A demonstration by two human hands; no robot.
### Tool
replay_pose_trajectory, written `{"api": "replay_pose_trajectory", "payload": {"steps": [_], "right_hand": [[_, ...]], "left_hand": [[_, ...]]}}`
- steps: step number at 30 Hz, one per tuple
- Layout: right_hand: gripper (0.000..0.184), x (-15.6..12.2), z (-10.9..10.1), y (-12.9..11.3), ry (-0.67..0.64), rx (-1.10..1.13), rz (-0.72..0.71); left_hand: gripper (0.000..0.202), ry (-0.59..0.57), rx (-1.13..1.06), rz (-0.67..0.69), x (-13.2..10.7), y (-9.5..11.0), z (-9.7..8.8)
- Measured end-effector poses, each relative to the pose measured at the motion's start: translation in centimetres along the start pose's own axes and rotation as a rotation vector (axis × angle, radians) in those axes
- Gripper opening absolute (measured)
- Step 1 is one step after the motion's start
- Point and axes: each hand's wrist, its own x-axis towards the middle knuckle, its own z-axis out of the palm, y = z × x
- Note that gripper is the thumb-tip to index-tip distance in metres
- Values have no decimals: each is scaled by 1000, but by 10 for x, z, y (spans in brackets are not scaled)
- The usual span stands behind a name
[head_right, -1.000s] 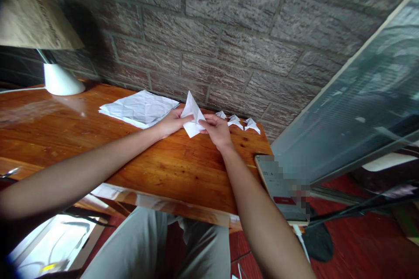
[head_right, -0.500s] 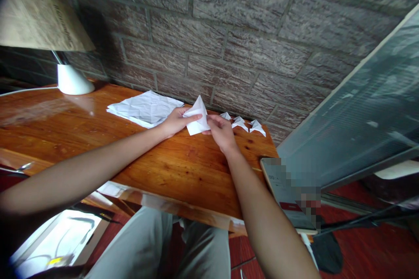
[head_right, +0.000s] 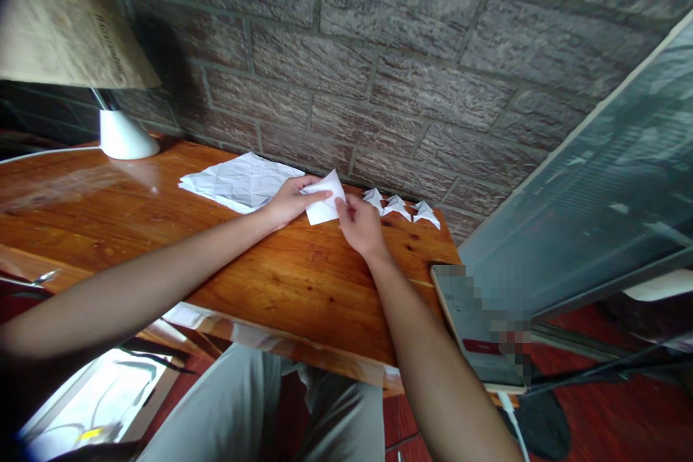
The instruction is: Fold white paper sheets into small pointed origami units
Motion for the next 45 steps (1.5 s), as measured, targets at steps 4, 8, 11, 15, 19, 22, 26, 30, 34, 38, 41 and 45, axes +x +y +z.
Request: {"api": "replay_pose_trajectory", "payload": {"steps": [4, 8, 11, 15, 19, 22, 26, 30, 34, 38, 41, 45], "right_hand": [[42, 2, -3, 5, -4, -93, -23], [43, 2, -3, 4, -31, -115, -20], [45, 2, -2, 5, -44, -116, -3], [48, 3, -3, 6, -52, -69, 5], [49, 5, -5, 5, 12, -27, 16], [43, 5, -5, 3, 57, 2, 8], [34, 4, -5, 0, 105, 49, -3], [27, 4, -5, 0, 107, 40, -16], [26, 4, -6, 1, 58, 6, -46], [30, 2, -6, -1, 12, 20, -43], [32, 2, -5, -3, 3, 71, -45], [41, 3, -3, -4, 53, 132, 3]], "left_hand": [[40, -38, 90, 110, 1, -4, 1], [40, -26, 151, 149, 3, -6, -1], [43, -30, 210, 104, 4, -7, -4], [46, -52, 205, 58, 3, -10, -6], [47, -29, 114, 6, 3, -11, -2], [46, -19, -13, -53, 3, -12, 1], [47, -38, -178, -120, 5, -13, 2], [43, -52, -189, -140, 5, -12, 1], [44, -59, -166, -86, 3, -8, 0], [47, -46, -177, -64, 2, -5, -1], [50, -48, -216, -73, 2, -4, 0], [49, -68, -208, -32, 2, -2, 0]]}}
